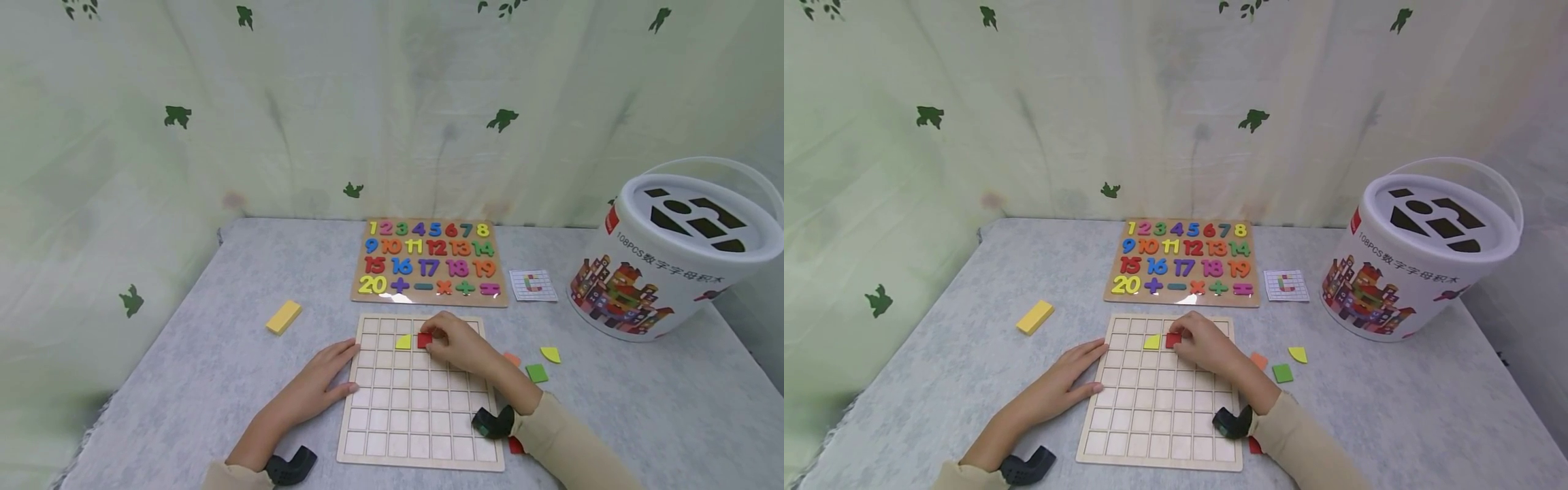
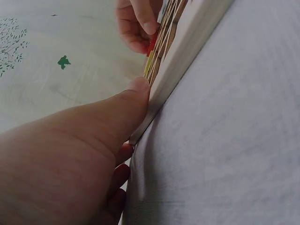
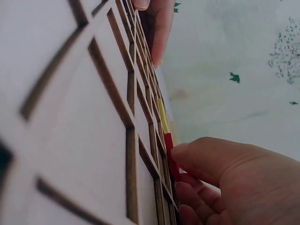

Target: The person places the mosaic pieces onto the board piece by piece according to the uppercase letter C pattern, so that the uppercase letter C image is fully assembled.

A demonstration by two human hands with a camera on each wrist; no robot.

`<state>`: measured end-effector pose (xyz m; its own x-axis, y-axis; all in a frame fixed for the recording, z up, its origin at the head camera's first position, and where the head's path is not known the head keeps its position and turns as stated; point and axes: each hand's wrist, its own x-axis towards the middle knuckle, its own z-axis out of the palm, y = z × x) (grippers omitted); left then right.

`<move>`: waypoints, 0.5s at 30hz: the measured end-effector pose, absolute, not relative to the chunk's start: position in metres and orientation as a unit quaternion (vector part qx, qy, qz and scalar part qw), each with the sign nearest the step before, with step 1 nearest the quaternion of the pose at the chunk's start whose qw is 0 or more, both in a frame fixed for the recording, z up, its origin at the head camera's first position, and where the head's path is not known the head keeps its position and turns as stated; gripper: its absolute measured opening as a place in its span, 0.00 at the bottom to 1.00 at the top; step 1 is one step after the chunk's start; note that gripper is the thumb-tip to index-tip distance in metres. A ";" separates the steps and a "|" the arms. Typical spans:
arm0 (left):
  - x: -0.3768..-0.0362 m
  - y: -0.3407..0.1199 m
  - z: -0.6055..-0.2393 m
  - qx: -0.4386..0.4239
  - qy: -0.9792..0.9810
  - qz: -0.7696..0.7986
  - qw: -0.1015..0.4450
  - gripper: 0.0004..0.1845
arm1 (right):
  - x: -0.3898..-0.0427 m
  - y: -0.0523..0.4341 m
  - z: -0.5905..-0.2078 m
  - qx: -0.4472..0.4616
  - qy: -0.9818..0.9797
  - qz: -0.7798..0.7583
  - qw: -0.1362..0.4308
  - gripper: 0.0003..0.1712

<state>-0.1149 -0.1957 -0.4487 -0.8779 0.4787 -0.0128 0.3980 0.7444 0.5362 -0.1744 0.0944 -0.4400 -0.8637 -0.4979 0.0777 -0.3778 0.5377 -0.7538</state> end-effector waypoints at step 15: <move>-0.115 -0.195 -0.448 0.236 0.931 0.269 0.076 0.36 | -0.172 0.096 -0.437 -0.264 0.876 -0.392 0.098 0.19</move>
<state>-0.1152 -0.1949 -0.4480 -0.8771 0.4802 -0.0136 0.3987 0.7436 0.5367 -0.1724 0.0956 -0.4371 -0.8411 -0.5397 0.0363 -0.3863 0.5524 -0.7387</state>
